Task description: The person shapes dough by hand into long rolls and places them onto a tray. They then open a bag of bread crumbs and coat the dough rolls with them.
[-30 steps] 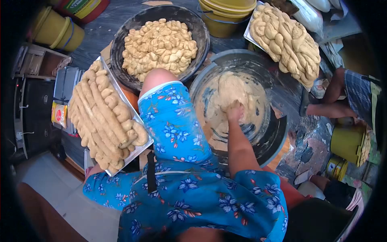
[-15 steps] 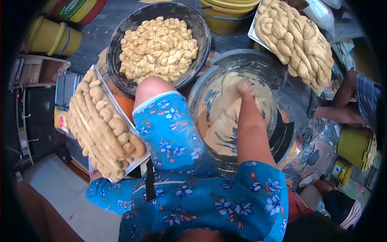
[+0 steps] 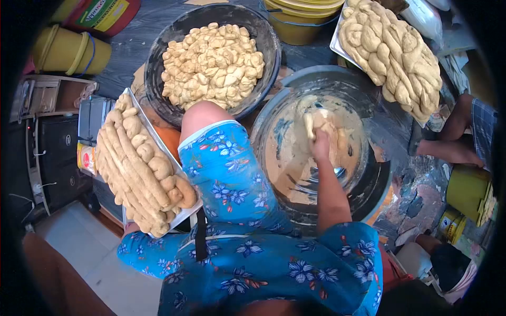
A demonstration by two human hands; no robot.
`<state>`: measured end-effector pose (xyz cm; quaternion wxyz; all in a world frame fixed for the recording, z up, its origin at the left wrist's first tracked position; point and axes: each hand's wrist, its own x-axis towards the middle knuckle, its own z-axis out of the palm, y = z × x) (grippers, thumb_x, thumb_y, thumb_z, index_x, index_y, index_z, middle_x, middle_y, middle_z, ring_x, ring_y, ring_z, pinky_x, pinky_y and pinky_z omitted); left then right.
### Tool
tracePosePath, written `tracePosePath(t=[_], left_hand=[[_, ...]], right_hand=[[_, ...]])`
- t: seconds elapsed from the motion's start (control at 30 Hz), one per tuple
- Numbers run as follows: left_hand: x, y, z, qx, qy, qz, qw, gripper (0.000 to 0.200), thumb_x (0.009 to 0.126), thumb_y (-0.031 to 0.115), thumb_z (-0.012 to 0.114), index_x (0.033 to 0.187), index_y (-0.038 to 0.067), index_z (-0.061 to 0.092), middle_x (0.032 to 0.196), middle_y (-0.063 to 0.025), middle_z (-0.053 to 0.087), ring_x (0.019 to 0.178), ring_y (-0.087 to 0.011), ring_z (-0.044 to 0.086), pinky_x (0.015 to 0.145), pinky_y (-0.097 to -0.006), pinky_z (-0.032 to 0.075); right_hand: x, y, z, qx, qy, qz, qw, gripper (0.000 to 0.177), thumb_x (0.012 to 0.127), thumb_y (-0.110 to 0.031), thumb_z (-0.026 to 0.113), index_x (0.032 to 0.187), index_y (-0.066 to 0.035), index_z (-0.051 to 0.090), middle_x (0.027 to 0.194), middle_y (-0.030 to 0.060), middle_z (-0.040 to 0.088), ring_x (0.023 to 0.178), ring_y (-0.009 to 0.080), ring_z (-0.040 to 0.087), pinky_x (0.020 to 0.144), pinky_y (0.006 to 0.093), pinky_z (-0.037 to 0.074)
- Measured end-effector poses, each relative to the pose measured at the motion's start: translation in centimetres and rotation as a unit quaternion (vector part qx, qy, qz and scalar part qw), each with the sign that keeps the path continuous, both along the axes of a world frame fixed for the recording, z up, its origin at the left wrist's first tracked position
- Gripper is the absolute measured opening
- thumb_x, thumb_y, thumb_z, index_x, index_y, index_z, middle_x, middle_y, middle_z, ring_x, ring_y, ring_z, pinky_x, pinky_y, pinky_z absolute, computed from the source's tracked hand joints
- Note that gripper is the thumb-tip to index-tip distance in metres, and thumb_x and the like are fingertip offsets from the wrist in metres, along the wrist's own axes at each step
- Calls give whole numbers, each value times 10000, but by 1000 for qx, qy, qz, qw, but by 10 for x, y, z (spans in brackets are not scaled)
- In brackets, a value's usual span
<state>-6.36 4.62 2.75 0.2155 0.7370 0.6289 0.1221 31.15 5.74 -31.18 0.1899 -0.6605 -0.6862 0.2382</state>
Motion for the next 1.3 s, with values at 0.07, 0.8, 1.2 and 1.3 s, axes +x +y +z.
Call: tracePosePath(t=[0.07, 0.8, 1.2, 1.3], left_hand=[[0, 1, -1, 5, -2, 0, 1000, 361, 933, 234, 486, 1198, 0, 562, 1269, -144, 547, 1230, -230, 468, 1051, -375, 335], [-71, -67, 181, 391, -214, 101, 889, 332, 916, 212, 512, 1159, 1, 596, 1241, -131, 570, 1199, -222, 496, 1032, -375, 356], [-32, -18, 179, 408, -371, 117, 826, 317, 907, 200, 526, 1138, 1, 614, 1226, -124, 583, 1182, -217, 512, 1022, -376, 368], [22, 7, 104, 295, -297, 83, 905, 204, 911, 153, 539, 1070, 73, 641, 1215, -115, 554, 1168, -217, 495, 1020, -332, 357]], right_hand=[[6, -29, 20, -33, -24, 33, 999, 304, 688, -62, 643, 989, -47, 603, 934, 186, 626, 973, 381, 552, 950, 423, 403], [5, -4, 273, 63, 619, -43, 782, 382, 759, -144, 666, 1037, -71, 414, 937, 122, 603, 735, 194, 642, 691, 338, 565], [-2, -6, 393, 151, 694, 109, 695, 292, 769, -135, 576, 1001, -56, 416, 721, 86, 518, 690, 221, 579, 729, 399, 485], [12, -29, 413, 178, 678, 163, 694, 282, 762, -185, 569, 970, -72, 414, 693, 55, 514, 681, 204, 578, 740, 391, 483]])
